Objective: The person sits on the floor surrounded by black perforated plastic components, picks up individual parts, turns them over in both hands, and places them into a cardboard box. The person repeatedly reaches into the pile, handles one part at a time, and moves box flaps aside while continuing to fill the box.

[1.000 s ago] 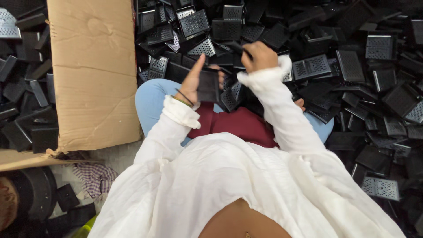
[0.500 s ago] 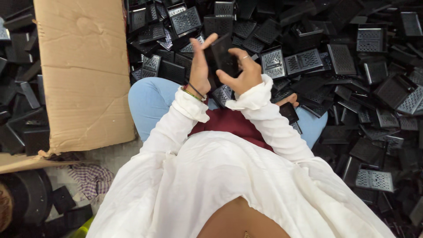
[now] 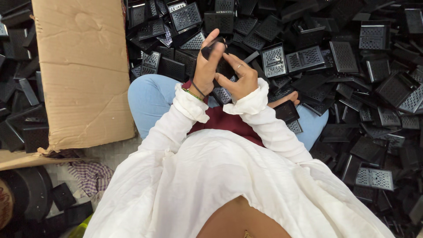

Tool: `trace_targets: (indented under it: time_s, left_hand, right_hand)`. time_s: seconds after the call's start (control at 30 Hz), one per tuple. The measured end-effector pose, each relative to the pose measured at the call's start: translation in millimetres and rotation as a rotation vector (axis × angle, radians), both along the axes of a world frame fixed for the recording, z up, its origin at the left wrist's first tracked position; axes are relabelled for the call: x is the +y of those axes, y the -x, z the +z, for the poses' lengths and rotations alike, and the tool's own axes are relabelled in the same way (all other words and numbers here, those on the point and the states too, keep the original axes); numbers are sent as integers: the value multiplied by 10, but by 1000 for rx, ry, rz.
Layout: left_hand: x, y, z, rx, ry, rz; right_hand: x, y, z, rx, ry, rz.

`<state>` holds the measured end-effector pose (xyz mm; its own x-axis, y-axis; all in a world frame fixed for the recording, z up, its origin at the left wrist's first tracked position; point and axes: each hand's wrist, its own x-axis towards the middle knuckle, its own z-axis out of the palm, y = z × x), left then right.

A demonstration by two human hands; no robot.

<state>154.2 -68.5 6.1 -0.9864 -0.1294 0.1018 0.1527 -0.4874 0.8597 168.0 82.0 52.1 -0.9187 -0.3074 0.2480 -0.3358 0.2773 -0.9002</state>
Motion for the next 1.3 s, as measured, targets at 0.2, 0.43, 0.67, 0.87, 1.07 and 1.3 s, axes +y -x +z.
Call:
trace_targets:
  time_s: [0.2,0.43,0.67,0.87,1.07,1.3]
  left_hand:
    - [-16,-6,-19,-110,-178,9]
    - [-192,11,-177,-94,-329,-108]
    - [-418,235,-482,-388,-449,-15]
    - [-644,277,-780,-493,-443,87]
    - [-425,545,-764,38,907,264]
    - [-160,1449,-603,479,1810,231]
  right_hand:
    - [90,94,-165,-2,45,137]
    - [225,265,-442,-842,429,126]
    - [429,1625,-48,-317,484,64]
    - [650,2030,-653,368,-1195,-72]
    - [1032,1664,-779,176,-805,-316]
    - [1378,555,-465,0,-245,-435]
